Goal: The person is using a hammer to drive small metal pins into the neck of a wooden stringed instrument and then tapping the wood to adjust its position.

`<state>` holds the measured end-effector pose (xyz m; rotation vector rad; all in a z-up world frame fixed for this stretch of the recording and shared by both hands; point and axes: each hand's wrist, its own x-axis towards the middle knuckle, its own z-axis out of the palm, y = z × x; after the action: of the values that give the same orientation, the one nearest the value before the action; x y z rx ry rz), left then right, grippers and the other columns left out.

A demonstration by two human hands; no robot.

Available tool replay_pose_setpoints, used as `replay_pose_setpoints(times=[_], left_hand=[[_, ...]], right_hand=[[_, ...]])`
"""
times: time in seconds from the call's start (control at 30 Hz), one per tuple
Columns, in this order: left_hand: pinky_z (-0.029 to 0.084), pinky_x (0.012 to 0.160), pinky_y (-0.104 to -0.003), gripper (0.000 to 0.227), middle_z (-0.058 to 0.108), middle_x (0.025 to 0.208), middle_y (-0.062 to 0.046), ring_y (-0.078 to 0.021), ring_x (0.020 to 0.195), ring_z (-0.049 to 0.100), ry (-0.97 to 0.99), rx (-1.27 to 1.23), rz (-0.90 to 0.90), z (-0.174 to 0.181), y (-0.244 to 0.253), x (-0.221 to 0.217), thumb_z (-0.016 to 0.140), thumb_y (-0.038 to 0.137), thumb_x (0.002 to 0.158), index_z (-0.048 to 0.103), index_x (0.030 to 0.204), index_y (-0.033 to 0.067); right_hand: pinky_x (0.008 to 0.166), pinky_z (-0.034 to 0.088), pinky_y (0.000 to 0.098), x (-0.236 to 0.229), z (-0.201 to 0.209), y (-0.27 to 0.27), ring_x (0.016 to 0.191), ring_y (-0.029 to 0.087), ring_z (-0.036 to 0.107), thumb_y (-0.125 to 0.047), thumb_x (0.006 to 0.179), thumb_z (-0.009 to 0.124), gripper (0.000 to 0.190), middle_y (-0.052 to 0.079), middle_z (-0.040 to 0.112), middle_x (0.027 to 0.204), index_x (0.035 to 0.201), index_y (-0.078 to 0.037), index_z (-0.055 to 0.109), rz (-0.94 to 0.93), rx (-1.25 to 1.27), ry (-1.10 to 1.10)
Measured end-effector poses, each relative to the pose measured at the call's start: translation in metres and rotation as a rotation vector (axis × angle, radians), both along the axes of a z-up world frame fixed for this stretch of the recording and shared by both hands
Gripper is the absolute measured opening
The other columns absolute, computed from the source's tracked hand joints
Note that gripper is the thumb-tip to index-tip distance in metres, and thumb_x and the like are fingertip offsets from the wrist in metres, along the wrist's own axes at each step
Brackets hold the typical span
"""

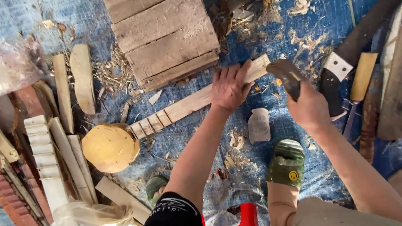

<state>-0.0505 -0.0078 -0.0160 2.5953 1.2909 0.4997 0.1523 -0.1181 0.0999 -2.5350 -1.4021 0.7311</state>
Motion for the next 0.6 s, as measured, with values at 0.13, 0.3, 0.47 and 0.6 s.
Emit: replay_pose_setpoints(times=[0.13,0.3,0.47,0.6], left_hand=[[0.05,0.102,-0.051,0.074,0.062,0.119,-0.003,-0.0255,0.112,0.065,-0.05,-0.032,0.013,-0.008,-0.006,-0.004,0.073,0.051,0.087,0.049,0.153,0.0268],[0.049,0.104,-0.05,0.076,0.063,0.121,0.0,-0.0235,0.113,0.065,-0.03,-0.024,0.026,-0.009,0.002,0.001,0.077,0.052,0.085,0.048,0.153,0.0317],[0.042,0.11,-0.053,0.079,0.057,0.144,-0.004,-0.026,0.136,0.055,0.01,-0.07,0.049,0.047,-0.021,-0.026,0.082,0.049,0.083,0.047,0.152,0.0295],[0.044,0.099,-0.041,0.037,0.068,0.121,0.0,-0.0218,0.114,0.065,-0.351,-0.092,0.168,0.113,-0.058,-0.095,0.078,0.019,0.088,0.067,0.123,0.0185]], right_hand=[[0.086,0.057,0.0601,0.002,0.004,-0.027,0.098,0.045,0.073,-0.048,0.093,0.074,0.044,0.023,0.076,0.097,0.118,-0.013,0.063,-0.176,-0.069,0.048],[0.067,0.063,0.0538,0.022,-0.008,-0.065,0.085,0.046,0.074,-0.04,0.1,0.08,0.047,0.021,0.074,0.094,0.132,-0.012,0.059,-0.297,0.011,-0.015],[0.07,0.062,0.05,0.031,-0.058,-0.124,0.085,0.04,0.075,-0.041,0.097,0.081,0.044,0.015,0.074,0.094,0.128,-0.013,0.066,-0.066,0.11,-0.199],[0.077,0.056,0.0461,0.033,-0.076,-0.158,0.087,0.036,0.068,-0.013,0.096,0.088,0.038,0.017,0.069,0.106,0.125,0.001,0.068,0.347,0.368,-0.285]])
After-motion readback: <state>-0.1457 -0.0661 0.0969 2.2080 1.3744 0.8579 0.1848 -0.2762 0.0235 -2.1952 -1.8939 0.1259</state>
